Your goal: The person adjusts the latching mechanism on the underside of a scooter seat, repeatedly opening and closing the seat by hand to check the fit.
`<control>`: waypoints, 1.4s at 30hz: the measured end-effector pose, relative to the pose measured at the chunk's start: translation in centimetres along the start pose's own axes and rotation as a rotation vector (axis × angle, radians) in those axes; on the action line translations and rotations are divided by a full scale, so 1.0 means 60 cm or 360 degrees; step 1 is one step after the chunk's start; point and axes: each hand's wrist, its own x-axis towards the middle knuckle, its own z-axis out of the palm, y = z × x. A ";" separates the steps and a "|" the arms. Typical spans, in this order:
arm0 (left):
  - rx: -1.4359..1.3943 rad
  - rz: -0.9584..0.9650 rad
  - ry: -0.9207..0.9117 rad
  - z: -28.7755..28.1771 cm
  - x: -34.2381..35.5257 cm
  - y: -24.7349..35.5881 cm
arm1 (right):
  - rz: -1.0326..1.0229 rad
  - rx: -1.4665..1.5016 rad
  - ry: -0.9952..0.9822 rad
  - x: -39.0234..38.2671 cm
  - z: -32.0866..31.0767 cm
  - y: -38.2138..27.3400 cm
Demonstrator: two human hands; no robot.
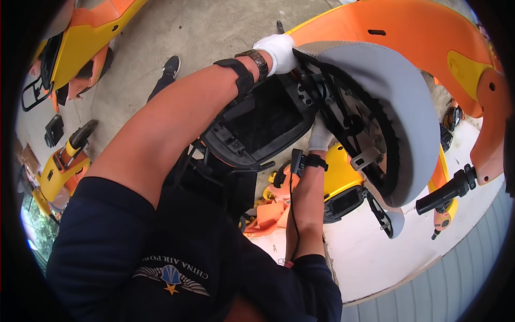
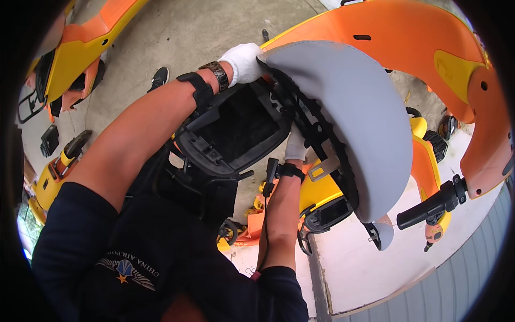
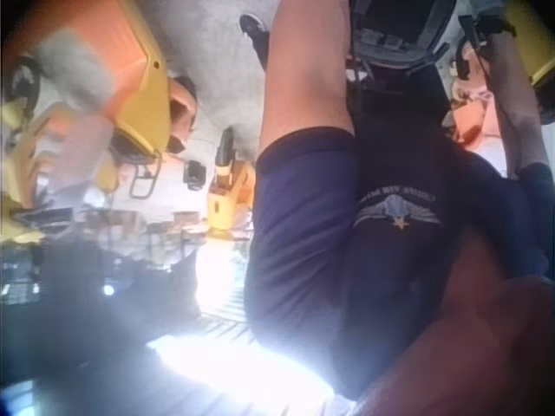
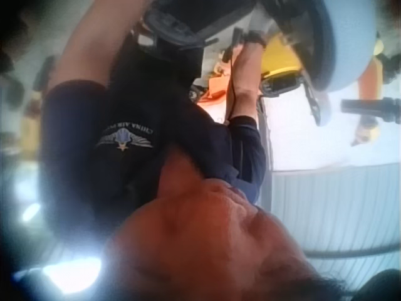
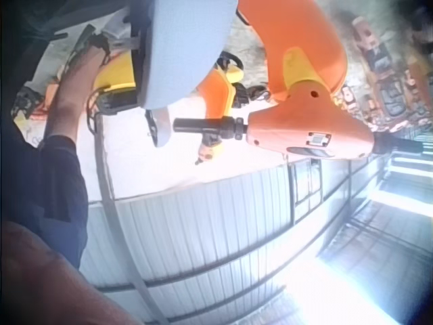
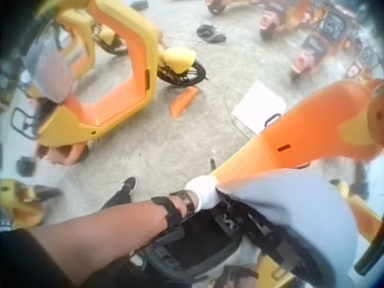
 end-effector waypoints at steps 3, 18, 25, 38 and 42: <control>0.0116 0.0079 0.0115 0.001 0.000 -0.007 | 0.0355 0.0909 0.0040 0.003 0.008 -0.026; 0.0467 0.0621 0.0107 -0.016 -0.005 -0.036 | 0.0242 -0.0476 -0.0619 -0.026 0.001 0.080; 0.0160 0.0630 0.0346 0.026 0.001 -0.061 | 0.0314 -0.0201 -0.0511 -0.024 -0.008 0.074; 0.0207 0.0283 0.0340 0.009 -0.008 -0.011 | 0.1591 0.0978 -0.0412 0.015 -0.062 -0.134; 0.0135 0.0326 0.0236 0.007 -0.005 -0.025 | 0.1122 0.0317 -0.0797 -0.015 -0.111 -0.221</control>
